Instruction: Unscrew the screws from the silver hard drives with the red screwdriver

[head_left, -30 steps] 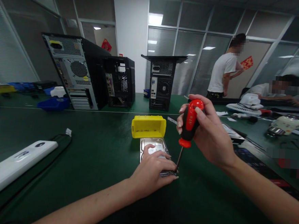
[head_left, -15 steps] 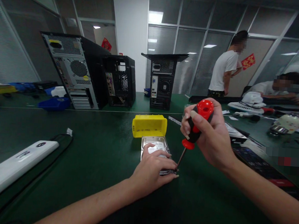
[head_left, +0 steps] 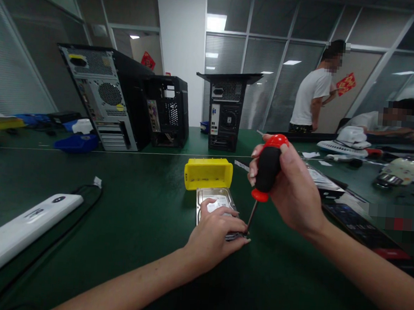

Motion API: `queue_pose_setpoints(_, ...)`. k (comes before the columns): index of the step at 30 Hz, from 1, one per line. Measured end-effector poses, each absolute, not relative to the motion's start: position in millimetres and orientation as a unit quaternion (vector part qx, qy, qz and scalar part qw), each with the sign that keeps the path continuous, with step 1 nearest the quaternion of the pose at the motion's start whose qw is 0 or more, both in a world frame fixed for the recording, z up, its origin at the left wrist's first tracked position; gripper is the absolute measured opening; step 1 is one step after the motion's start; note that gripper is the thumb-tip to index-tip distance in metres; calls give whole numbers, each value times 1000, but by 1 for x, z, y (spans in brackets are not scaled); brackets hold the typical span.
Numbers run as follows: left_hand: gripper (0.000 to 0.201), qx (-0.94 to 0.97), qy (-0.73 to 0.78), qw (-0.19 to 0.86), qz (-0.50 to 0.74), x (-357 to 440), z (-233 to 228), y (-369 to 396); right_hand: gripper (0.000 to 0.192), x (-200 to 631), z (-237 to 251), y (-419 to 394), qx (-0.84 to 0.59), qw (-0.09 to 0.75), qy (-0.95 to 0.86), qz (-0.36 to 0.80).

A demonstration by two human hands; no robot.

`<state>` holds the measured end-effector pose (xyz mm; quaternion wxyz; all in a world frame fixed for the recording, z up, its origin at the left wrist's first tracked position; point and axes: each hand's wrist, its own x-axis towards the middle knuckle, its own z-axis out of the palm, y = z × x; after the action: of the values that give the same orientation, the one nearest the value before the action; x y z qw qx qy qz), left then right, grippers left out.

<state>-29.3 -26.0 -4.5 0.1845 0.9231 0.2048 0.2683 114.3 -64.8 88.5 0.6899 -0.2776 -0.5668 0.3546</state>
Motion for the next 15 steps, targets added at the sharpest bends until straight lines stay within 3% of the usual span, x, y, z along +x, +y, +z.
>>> queue_pose_setpoints(8,10,925,201,180,267,-30,-5,-26,31,113,87,-64,-288,698,-570,325)
queue_pose_setpoints(15,12,925,202,179,267,-30,-7,-25,23,116,87,-64,-262,680,-573,375)
